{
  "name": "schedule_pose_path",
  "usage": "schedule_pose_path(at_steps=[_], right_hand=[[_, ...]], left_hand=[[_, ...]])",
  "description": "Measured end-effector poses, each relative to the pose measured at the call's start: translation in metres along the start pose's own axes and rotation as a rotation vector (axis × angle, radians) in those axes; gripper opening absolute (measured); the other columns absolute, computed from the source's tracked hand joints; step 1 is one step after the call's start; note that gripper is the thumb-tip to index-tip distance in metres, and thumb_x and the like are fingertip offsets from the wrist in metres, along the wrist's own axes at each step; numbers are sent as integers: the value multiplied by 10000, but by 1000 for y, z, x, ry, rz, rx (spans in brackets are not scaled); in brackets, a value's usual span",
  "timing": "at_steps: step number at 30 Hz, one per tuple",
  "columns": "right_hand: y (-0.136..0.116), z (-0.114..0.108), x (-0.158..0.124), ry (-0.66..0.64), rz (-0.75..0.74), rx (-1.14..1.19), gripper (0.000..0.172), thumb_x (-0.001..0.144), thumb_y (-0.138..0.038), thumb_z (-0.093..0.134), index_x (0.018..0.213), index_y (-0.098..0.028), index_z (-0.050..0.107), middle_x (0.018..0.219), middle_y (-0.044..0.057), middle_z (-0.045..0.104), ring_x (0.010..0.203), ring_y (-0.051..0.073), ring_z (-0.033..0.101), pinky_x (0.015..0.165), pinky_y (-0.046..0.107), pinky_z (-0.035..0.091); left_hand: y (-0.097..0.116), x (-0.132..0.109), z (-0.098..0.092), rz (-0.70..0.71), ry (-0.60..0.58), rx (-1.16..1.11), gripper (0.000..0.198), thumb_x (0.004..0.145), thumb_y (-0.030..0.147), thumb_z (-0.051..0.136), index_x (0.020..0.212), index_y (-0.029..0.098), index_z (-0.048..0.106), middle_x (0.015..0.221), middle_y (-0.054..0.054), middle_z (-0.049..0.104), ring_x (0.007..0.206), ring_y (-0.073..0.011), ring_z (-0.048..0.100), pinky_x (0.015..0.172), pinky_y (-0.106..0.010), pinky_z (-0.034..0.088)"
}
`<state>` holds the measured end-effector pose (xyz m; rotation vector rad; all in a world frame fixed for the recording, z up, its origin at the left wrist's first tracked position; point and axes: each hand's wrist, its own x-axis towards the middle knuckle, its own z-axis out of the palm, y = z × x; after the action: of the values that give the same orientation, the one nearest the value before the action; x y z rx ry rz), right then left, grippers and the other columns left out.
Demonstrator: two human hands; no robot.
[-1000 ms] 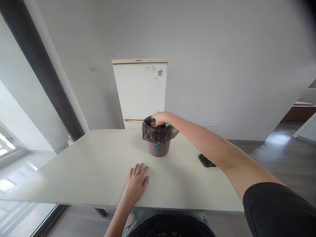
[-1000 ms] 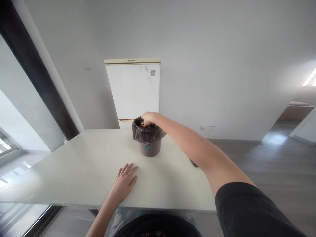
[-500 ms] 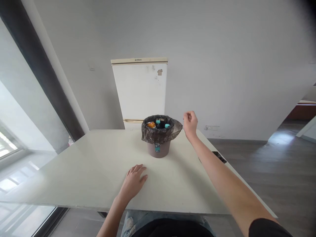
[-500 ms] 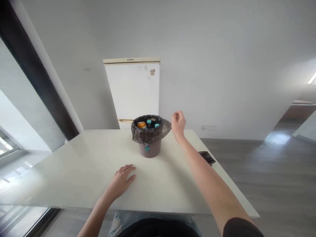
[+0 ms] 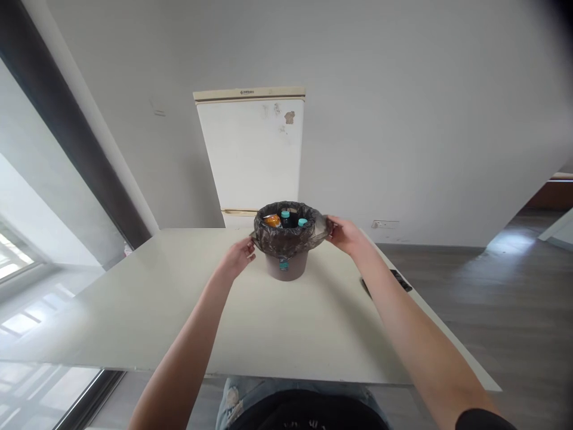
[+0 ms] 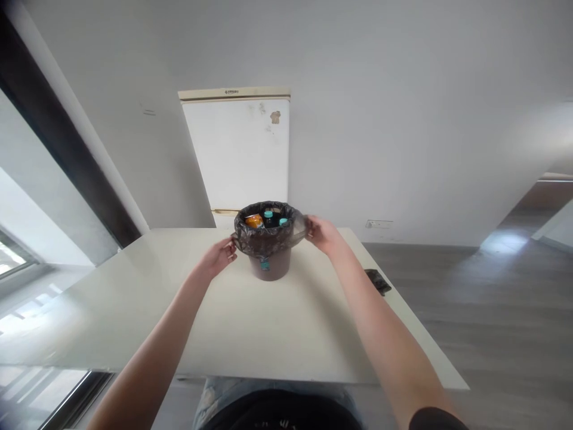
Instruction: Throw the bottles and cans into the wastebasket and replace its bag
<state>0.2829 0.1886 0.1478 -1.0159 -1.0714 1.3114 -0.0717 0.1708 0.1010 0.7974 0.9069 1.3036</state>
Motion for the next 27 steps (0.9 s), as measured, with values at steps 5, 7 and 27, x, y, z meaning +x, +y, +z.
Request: schedule_pose_path(at_steps=[5,7,27], right_hand=[[-32,9,-1,68,-358,305,418,761,-576,811,787,-271,527,767,-2,590,705,187,584,653,348,566],[-41,15,-2,53,-424,364,422,763,-576,813,780,-272,522,793,-1,596,750,196,604,675,355,566],[-78,-1,37,-274,-506,50,590,900,-683,698,551,-257,487,608,1,400,589,175,409,600,359,444]], left_hand=[[49,7,11,308,-34,-218,189,932,390,747,961,230,651,870,13,676,781,-100,659,776,-226,525],[68,8,16,396,-83,-340,183,940,379,748,986,218,674,942,-23,704,864,-127,690,857,-269,556],[128,42,27,660,-158,-68,282,907,331,744,714,201,584,738,-17,558,719,-154,607,717,-266,537]])
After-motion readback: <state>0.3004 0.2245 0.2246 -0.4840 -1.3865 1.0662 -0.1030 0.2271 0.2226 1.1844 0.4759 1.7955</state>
